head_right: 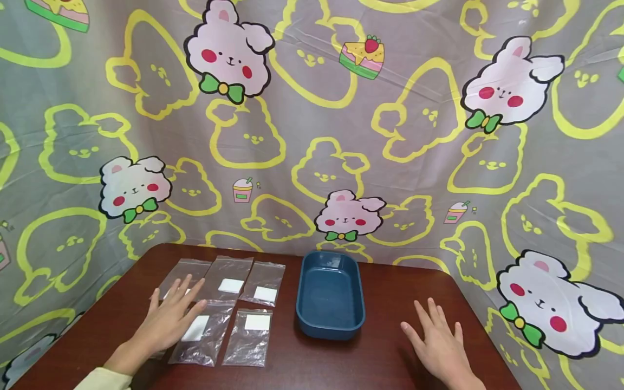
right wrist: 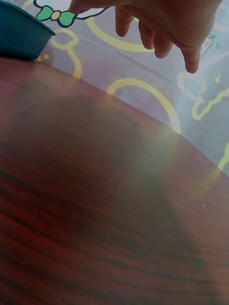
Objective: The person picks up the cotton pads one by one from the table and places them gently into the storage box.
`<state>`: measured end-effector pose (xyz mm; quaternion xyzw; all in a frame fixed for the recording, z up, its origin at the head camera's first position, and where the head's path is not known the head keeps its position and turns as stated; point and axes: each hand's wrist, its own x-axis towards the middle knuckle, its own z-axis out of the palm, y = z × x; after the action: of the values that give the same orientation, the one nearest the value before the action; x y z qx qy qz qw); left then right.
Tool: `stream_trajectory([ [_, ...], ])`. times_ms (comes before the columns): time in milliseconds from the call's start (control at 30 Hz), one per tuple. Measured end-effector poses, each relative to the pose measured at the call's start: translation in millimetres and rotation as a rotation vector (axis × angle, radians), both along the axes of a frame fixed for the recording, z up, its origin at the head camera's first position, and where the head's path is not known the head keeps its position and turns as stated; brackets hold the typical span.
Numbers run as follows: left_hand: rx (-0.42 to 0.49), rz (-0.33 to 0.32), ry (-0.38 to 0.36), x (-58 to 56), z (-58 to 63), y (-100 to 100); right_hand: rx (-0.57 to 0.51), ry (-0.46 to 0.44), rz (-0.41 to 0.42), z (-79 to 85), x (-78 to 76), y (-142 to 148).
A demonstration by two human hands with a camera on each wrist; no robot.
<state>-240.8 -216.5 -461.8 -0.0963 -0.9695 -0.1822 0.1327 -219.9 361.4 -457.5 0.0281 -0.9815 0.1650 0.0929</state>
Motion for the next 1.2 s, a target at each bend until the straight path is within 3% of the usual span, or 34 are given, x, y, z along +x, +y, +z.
stream_trajectory([
  [333,0.029,-0.019,0.007,3.4,-3.0,11,-0.022,-0.011,0.03,4.2,-7.8,-17],
  [800,0.042,-0.057,-0.031,14.3,-12.0,34,-0.043,0.021,0.081,-4.5,-19.9,-65],
  [1000,0.085,-0.081,-0.109,16.6,-17.1,43,-0.088,0.008,0.11,-5.9,-26.7,-85],
  [1200,0.188,-0.107,-0.173,17.5,-21.6,49,-0.147,-0.045,0.123,-5.8,-31.0,-105],
])
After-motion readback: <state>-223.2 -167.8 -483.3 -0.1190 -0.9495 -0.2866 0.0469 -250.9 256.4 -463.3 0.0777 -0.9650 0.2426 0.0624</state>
